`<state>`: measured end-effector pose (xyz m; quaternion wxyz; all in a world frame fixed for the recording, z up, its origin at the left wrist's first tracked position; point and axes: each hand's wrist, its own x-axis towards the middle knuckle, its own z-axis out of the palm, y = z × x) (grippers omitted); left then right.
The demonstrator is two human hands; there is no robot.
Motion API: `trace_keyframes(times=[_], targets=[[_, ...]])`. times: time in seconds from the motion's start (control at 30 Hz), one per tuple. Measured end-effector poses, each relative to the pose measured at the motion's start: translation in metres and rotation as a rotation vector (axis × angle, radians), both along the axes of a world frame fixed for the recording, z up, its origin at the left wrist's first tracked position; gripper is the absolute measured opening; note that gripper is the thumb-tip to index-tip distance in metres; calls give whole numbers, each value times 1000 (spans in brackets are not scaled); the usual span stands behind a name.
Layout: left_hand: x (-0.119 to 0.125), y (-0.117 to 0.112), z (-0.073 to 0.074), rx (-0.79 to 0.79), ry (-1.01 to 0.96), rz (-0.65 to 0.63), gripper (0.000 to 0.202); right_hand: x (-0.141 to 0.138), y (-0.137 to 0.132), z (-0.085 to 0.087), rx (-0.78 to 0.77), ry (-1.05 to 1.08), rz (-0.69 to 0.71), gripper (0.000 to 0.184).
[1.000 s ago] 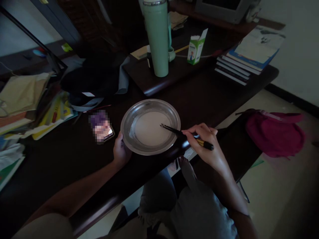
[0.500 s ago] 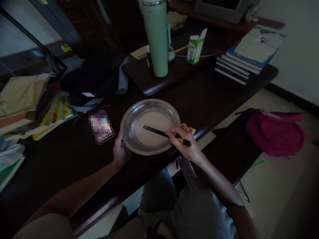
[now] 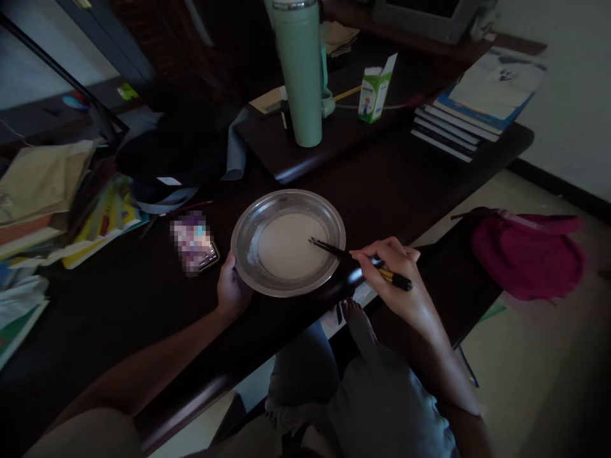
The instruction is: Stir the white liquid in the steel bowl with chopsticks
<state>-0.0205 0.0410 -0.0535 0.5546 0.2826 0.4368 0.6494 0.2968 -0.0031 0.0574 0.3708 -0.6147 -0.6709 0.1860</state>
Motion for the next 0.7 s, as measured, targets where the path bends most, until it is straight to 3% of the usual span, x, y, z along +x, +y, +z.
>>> trace_keyframes(times=[0.13,0.27,0.5,0.6,0.7], targets=[[0,1,-2,5,9,-19,39,4,-5,9,-97,61,125,27],[2,1,3,16,-3,-16,41,-11,1,2,-115,90,177,29],[8,0,5,1,-4,7,42,-43,26,-35,-12,81,93,25],[7,-2,7,10,14,0,40,-42,30,-36,34,48,40,25],[2,-4,12,16,14,-17,37,-33,25,-26,56,42,0,24]])
